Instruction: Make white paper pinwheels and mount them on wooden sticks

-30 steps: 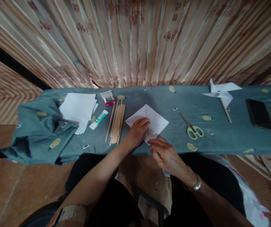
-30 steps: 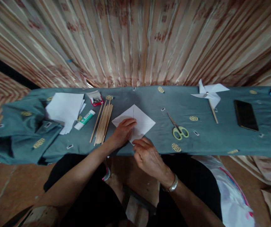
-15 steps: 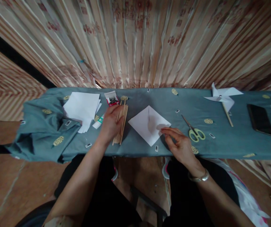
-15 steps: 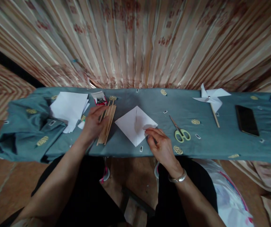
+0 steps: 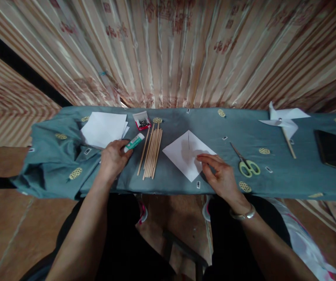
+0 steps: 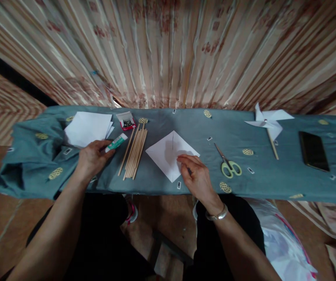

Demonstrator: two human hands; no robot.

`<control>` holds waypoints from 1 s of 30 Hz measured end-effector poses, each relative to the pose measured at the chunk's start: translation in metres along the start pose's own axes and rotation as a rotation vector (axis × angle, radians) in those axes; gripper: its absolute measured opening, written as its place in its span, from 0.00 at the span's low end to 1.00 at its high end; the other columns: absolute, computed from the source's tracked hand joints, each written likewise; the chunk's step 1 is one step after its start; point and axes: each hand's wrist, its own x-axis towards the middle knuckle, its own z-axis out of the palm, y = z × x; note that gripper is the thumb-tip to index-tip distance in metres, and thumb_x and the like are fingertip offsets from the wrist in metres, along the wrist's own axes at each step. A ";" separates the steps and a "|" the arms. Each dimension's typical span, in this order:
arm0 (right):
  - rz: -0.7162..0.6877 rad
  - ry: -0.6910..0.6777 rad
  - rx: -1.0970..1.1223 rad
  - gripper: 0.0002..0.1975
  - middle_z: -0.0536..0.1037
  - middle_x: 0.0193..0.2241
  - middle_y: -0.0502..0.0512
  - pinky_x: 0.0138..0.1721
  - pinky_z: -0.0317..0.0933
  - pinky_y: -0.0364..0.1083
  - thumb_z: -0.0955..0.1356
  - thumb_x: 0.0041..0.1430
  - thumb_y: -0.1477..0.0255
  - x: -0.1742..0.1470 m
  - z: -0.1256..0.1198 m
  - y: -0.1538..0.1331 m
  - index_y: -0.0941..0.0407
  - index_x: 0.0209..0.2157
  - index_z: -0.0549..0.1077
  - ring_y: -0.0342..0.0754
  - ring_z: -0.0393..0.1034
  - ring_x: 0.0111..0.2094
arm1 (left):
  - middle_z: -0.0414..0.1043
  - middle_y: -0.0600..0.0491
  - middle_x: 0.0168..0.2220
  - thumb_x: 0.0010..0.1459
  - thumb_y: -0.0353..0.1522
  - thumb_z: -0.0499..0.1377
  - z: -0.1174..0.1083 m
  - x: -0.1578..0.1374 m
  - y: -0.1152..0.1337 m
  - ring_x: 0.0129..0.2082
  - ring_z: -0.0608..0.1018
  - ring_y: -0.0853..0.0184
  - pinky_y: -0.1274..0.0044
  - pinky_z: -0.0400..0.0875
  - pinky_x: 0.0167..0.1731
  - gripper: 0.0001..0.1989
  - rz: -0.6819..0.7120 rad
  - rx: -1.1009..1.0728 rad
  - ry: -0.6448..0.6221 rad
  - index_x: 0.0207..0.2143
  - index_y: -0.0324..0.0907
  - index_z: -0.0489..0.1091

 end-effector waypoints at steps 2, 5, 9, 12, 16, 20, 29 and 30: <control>0.060 0.006 0.073 0.10 0.83 0.43 0.57 0.52 0.69 0.57 0.66 0.63 0.71 0.002 0.004 -0.005 0.52 0.41 0.80 0.52 0.76 0.46 | 0.79 0.48 0.40 0.55 0.38 0.60 0.005 -0.001 0.013 0.38 0.79 0.61 0.72 0.74 0.41 0.18 -0.024 -0.217 0.026 0.46 0.40 0.77; 0.263 -0.055 0.371 0.12 0.82 0.43 0.55 0.46 0.71 0.53 0.71 0.59 0.65 0.007 0.013 -0.015 0.51 0.45 0.79 0.49 0.77 0.40 | 0.80 0.48 0.42 0.54 0.40 0.63 0.019 -0.011 0.044 0.38 0.79 0.63 0.72 0.75 0.40 0.19 0.071 -0.572 -0.078 0.46 0.40 0.77; 0.483 -0.157 0.904 0.22 0.82 0.43 0.52 0.38 0.71 0.46 0.78 0.47 0.61 0.012 0.027 -0.028 0.49 0.45 0.79 0.46 0.76 0.36 | 0.81 0.47 0.43 0.55 0.39 0.65 0.039 -0.033 0.087 0.41 0.81 0.62 0.70 0.77 0.43 0.16 0.186 -0.887 -0.333 0.45 0.41 0.78; 0.611 -0.184 1.080 0.18 0.83 0.33 0.50 0.32 0.68 0.42 0.79 0.46 0.61 0.016 0.030 -0.031 0.52 0.39 0.81 0.42 0.72 0.29 | 0.80 0.46 0.49 0.56 0.39 0.66 0.048 -0.043 0.104 0.47 0.81 0.60 0.67 0.76 0.50 0.19 0.194 -1.011 -0.441 0.49 0.42 0.77; 0.729 -0.102 1.197 0.15 0.82 0.31 0.51 0.28 0.67 0.38 0.79 0.48 0.61 0.021 0.021 -0.023 0.56 0.35 0.81 0.38 0.70 0.25 | 0.82 0.46 0.43 0.55 0.43 0.66 0.040 -0.038 0.094 0.41 0.83 0.60 0.69 0.78 0.45 0.22 0.152 -0.913 -0.421 0.47 0.39 0.77; 0.790 0.016 1.315 0.14 0.82 0.28 0.50 0.24 0.67 0.36 0.78 0.50 0.60 0.028 0.010 -0.010 0.55 0.32 0.79 0.38 0.70 0.24 | 0.81 0.49 0.43 0.56 0.41 0.63 0.017 -0.013 0.052 0.42 0.82 0.60 0.70 0.77 0.46 0.18 0.119 -0.537 -0.188 0.47 0.42 0.77; 0.851 -0.068 1.421 0.11 0.81 0.27 0.49 0.22 0.68 0.36 0.76 0.52 0.64 0.030 0.012 -0.003 0.55 0.33 0.78 0.38 0.71 0.22 | 0.78 0.46 0.51 0.54 0.34 0.58 0.023 0.015 0.001 0.50 0.79 0.53 0.64 0.73 0.54 0.18 0.149 -0.059 -0.073 0.47 0.42 0.76; 0.840 -0.077 1.405 0.11 0.81 0.27 0.48 0.23 0.68 0.36 0.76 0.52 0.63 0.029 0.012 -0.002 0.55 0.34 0.78 0.38 0.71 0.22 | 0.77 0.46 0.52 0.54 0.35 0.59 0.024 0.015 0.002 0.51 0.79 0.53 0.63 0.73 0.55 0.19 0.159 -0.057 -0.079 0.48 0.42 0.76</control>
